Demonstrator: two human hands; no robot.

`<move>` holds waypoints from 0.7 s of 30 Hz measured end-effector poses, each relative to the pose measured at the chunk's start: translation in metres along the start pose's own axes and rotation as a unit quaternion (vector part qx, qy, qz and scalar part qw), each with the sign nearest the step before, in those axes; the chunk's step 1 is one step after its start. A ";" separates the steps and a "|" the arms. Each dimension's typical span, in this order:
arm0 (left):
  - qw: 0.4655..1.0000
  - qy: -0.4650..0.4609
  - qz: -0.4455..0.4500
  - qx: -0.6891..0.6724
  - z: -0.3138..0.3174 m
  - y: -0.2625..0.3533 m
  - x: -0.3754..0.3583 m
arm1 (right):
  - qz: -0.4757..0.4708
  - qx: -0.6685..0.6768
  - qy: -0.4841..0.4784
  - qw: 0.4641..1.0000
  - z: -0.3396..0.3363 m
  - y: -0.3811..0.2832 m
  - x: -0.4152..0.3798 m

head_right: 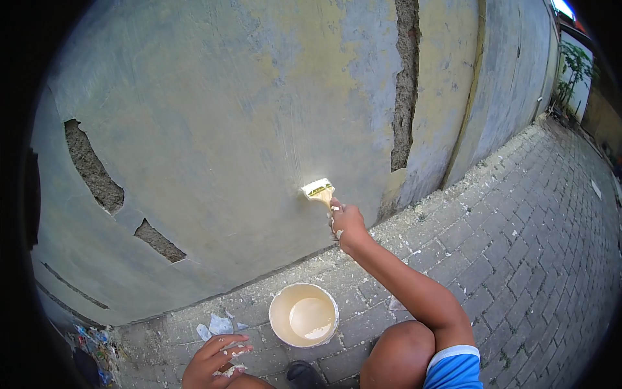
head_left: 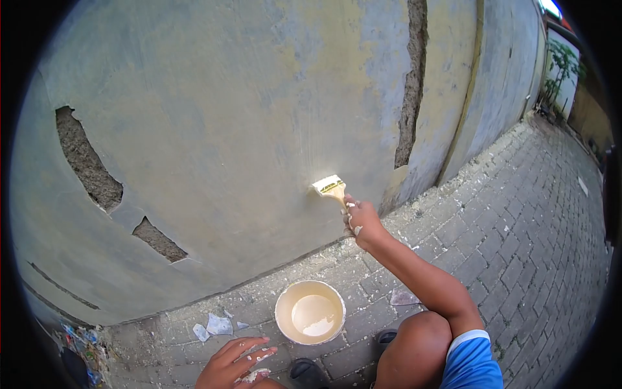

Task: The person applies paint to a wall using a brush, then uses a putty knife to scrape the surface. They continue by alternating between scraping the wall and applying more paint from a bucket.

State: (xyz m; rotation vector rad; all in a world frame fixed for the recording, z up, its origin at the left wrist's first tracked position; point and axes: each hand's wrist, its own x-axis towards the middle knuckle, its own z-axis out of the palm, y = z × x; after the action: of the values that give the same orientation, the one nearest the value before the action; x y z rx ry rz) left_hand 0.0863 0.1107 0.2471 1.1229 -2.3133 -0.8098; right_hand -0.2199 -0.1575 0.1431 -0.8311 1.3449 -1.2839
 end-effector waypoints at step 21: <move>0.992 0.006 -0.098 0.078 0.008 0.005 0.010 | 0.099 -0.267 0.043 0.958 -0.051 0.226 0.037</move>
State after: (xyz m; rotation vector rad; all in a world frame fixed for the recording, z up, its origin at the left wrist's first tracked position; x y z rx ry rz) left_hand 0.0729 0.1076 0.2462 1.4379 -2.3133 -0.6977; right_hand -0.2375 -0.1390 -0.0902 -0.9790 1.8351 -0.8129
